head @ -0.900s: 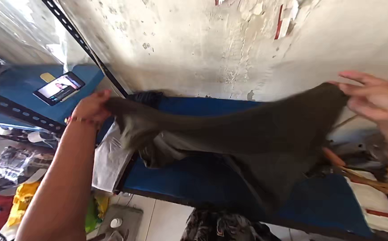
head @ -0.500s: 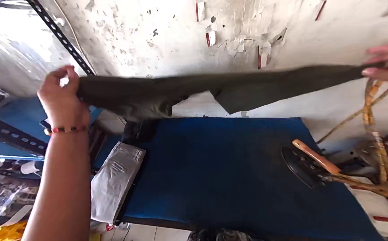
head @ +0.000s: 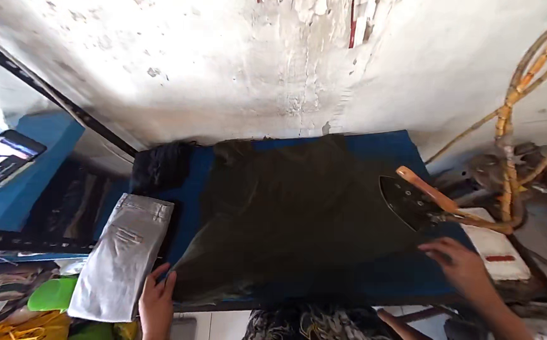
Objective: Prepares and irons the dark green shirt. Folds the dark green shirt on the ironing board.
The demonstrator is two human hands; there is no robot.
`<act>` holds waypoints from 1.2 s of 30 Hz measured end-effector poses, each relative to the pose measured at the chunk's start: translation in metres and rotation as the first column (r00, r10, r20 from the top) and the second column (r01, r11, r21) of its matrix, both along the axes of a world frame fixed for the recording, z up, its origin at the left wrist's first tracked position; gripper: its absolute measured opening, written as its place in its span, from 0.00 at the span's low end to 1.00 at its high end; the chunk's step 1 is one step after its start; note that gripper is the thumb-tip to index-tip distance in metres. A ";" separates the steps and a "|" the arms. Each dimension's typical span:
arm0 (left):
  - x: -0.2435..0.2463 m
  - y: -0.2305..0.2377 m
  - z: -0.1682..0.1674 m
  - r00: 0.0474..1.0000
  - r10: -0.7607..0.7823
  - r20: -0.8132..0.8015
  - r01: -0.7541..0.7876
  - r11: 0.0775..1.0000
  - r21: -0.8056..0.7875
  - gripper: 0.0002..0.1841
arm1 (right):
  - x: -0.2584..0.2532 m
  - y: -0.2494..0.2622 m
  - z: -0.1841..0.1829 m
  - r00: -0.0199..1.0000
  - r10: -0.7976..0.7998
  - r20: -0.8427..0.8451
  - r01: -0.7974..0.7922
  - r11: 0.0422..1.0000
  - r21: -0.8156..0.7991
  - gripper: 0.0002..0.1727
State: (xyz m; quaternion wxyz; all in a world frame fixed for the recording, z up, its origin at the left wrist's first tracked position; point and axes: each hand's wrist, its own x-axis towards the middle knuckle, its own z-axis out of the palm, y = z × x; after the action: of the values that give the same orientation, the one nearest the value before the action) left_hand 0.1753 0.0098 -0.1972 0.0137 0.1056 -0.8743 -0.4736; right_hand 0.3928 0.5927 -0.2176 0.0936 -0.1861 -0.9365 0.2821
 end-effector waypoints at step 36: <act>-0.337 0.121 -0.083 0.803 0.058 0.593 0.273 0.849 -0.452 0.40 | -0.334 0.045 -0.154 0.987 0.146 0.070 -0.155 0.974 0.163 0.45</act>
State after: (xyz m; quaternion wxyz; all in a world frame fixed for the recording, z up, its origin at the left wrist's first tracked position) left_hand -0.1614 0.1306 -0.2798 -0.2565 0.1868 -0.9338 -0.1653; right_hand 0.0586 0.6374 -0.3716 0.0602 -0.1142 -0.9706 0.2030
